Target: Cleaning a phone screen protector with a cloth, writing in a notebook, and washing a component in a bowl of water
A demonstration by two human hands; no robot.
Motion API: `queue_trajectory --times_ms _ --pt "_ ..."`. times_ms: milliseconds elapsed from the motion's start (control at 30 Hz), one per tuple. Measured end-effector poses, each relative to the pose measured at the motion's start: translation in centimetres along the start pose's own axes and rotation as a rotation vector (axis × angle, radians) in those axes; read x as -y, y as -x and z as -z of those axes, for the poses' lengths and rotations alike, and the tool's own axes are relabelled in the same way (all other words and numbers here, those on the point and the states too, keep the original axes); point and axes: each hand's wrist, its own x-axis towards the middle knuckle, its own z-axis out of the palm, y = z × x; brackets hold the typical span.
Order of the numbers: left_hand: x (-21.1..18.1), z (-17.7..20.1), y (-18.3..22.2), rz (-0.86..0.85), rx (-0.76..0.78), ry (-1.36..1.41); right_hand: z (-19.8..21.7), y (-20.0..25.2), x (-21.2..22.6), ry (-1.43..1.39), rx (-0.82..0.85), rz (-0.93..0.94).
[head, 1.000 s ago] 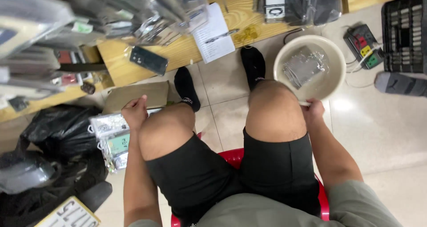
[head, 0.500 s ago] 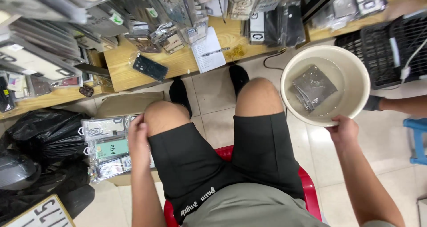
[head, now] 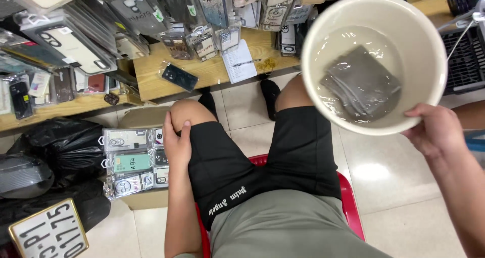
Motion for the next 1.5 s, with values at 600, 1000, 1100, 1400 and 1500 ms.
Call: queue_trajectory --times_ms 600,1000,1100,1400,1500 --pt "-4.5 -4.0 0.8 -0.264 0.265 0.608 -15.0 4.2 -15.0 -0.060 0.353 -0.021" --pt "-5.6 -2.8 1.5 -0.229 0.059 0.197 -16.6 7.0 -18.9 -0.095 0.460 -0.119" --pt "-4.8 -3.4 0.7 -0.252 0.042 0.173 -17.9 10.9 -16.3 -0.118 0.482 -0.145" --pt "-2.4 -6.5 -2.0 -0.361 0.089 -0.036 -18.1 13.9 -15.9 -0.071 0.592 -0.192" --pt "-2.2 -7.1 -2.8 -0.397 0.094 -0.122 -17.7 14.4 -15.8 -0.017 0.640 -0.216"
